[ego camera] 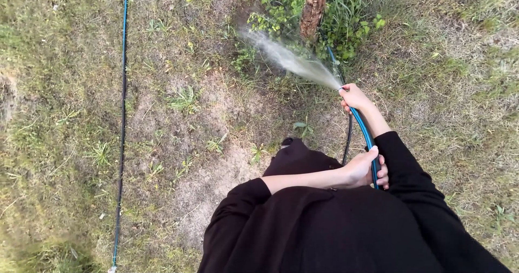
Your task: The person waters plants in a grassy yard using a blue garden hose, spraying water at the base of small shrubs and around tree trunks. They walk between plants, reposition the hose, and spray water over the soil and grass in several spots.
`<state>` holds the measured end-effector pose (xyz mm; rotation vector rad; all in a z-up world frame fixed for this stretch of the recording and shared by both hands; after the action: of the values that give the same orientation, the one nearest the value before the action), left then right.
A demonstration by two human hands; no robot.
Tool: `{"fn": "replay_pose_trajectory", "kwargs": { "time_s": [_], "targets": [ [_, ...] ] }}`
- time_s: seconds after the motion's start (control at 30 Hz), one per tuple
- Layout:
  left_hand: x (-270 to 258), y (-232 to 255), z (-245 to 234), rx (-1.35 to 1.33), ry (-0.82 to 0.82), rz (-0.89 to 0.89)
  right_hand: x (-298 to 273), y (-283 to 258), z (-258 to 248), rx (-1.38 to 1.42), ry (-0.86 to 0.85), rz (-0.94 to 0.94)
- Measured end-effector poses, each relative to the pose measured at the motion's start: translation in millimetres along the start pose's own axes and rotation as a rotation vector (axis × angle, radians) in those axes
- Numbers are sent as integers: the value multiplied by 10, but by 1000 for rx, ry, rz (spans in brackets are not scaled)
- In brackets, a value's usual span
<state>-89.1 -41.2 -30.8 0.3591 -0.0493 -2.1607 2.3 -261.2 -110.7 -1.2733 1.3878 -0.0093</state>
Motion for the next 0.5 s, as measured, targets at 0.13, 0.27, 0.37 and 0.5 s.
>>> {"fn": "replay_pose_trajectory", "kwargs": {
  "time_s": [0.13,0.27,0.37,0.5],
  "targets": [
    [13,24,2,-14,-1,8,22,13,32,-14,-25,16],
    [14,13,-9,-18,-2,5,66,10,44,27,-25,-6],
    [2,51,15,-6,8,9,101,-66,-44,93,23,-41],
    [-26,109,58,15,3,21,-45,-256,-136,133,68,-78]
  ]
}}
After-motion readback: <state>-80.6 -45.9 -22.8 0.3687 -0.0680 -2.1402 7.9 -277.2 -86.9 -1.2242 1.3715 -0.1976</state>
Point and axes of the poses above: each hand's wrist, its own x-axis towards the middle knuckle, its own z-axis out of the palm, y = z × x, the point moved 7 cm from there along x, towards the middle knuckle, and after that the axes turned 2 degrees about y, right-handed, at the moved point
